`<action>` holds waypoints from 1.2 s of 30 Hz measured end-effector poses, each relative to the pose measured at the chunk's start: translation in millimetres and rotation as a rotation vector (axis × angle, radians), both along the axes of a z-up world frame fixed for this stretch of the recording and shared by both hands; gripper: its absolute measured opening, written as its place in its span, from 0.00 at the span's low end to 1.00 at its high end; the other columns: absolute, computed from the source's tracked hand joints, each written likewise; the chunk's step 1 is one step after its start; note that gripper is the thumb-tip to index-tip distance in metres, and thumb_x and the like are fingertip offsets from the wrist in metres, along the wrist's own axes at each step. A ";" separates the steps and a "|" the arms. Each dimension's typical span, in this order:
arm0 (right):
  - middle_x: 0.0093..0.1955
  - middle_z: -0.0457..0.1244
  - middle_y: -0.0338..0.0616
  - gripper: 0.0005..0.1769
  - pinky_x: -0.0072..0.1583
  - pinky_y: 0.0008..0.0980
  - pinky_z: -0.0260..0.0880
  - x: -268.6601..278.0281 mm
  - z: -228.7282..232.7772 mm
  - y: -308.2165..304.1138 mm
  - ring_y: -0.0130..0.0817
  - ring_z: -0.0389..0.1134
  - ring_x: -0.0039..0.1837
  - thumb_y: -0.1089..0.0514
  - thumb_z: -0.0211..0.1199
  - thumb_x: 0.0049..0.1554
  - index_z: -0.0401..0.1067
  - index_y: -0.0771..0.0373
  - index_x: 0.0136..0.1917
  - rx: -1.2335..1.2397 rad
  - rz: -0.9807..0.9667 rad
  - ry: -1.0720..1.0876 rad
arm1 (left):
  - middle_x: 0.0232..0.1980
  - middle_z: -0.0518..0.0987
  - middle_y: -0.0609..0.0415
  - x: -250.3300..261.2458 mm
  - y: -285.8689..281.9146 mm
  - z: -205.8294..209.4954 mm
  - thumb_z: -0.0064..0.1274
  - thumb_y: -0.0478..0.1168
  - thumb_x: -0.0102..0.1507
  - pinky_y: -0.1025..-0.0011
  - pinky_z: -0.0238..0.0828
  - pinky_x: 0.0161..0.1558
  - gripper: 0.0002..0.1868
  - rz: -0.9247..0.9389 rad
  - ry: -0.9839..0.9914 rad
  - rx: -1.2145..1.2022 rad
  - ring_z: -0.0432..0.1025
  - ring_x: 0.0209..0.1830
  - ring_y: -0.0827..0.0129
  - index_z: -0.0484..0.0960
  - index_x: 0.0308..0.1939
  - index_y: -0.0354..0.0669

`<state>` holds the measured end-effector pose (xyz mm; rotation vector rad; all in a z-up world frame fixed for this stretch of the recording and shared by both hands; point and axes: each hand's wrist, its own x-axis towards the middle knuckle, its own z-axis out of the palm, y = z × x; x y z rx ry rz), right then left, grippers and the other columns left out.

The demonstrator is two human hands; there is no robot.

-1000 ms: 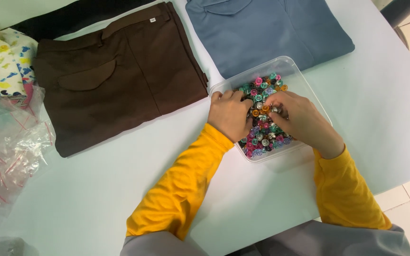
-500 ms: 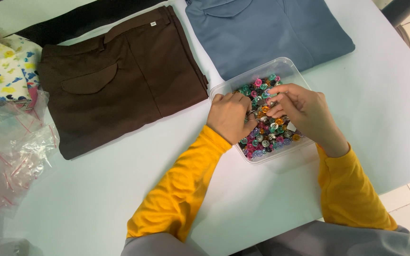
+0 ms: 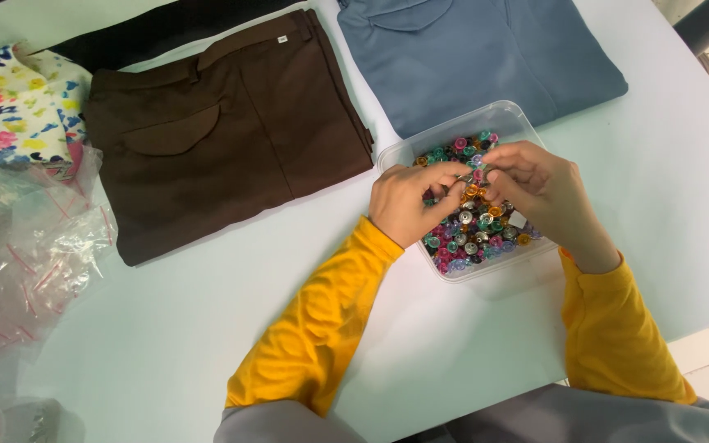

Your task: Sorting buttons from a container and placing them into small plastic bags

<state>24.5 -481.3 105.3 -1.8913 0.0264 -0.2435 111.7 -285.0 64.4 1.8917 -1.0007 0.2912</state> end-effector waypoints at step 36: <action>0.47 0.66 0.50 0.04 0.47 0.39 0.74 2.8 -10.2 0.6 0.43 0.72 0.43 0.63 0.67 0.61 0.79 0.64 0.50 -0.685 0.021 -0.177 | 0.53 0.76 0.54 9.9 -23.3 -10.8 0.58 0.40 0.58 0.58 0.74 0.44 0.21 0.084 0.040 0.555 0.80 0.46 0.56 0.79 0.57 0.53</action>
